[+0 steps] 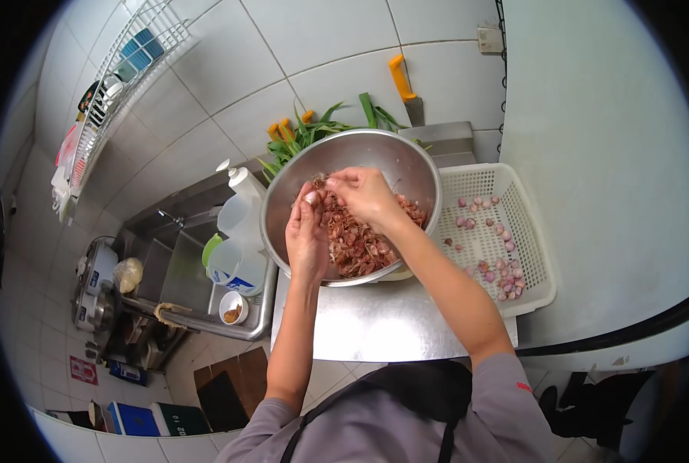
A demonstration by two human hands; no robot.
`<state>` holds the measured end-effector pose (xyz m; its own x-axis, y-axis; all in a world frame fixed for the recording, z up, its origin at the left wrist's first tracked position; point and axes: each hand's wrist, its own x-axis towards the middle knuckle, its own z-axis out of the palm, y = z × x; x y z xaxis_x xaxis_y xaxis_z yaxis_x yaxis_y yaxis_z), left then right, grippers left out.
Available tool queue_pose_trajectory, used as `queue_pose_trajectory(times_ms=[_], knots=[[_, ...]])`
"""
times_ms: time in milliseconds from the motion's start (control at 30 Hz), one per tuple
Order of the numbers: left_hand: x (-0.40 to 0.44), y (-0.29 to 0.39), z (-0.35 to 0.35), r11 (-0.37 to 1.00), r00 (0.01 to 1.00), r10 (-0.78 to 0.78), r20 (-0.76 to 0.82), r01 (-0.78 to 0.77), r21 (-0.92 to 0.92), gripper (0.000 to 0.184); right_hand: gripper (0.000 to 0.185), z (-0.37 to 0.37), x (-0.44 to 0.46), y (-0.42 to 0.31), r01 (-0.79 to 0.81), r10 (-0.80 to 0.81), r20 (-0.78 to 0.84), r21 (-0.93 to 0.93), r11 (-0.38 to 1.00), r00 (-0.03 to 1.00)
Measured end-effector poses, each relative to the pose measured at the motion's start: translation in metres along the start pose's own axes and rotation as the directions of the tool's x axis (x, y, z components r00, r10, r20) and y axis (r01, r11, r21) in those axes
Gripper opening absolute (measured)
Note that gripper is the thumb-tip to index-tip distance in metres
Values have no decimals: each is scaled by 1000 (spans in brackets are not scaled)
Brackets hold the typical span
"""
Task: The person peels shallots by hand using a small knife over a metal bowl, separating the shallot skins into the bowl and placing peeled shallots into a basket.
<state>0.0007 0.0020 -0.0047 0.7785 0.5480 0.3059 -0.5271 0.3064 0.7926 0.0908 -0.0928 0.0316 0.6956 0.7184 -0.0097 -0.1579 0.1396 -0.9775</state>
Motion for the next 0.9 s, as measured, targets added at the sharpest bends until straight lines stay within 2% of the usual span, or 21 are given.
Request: queue_pose_trajectory(times_ms=[100,133,233,333,433,533,633,733,900], knots=[[0,2,-8,999,999,-36,19,36,-4,42,38,-23,25,21,184,-230,-60,-425,886,971],[0,3,-10,999,998,-51,29,51,1,43,43,-28,20,16,126,-216,-77,-605,786,973],[1,5,-10,995,996,-82,32,84,-48,43,44,-30,24,28,144,-369,-127,-768,624,921],[4,4,-10,996,997,-67,32,69,-64,40,41,-25,3,7,243,-302,-13,-558,793,953],[5,1,-13,994,995,-72,68,77,-79,41,40,-26,-3,-3,393,-327,218,-505,769,920],[4,2,-9,990,993,-102,54,106,-97,42,39,-25,-13,-17,303,-173,339,-379,874,925],[4,-2,-10,988,993,-111,31,114,-105,40,37,-25,-10,-11,473,-346,410,-263,841,844],[2,0,-3,993,994,-111,-20,110,-53,37,33,-25,-13,-18,388,-246,428,-286,876,870],[0,-1,-2,995,995,-95,-31,95,-9,36,28,-32,-4,-5,469,-313,429,-327,820,848]])
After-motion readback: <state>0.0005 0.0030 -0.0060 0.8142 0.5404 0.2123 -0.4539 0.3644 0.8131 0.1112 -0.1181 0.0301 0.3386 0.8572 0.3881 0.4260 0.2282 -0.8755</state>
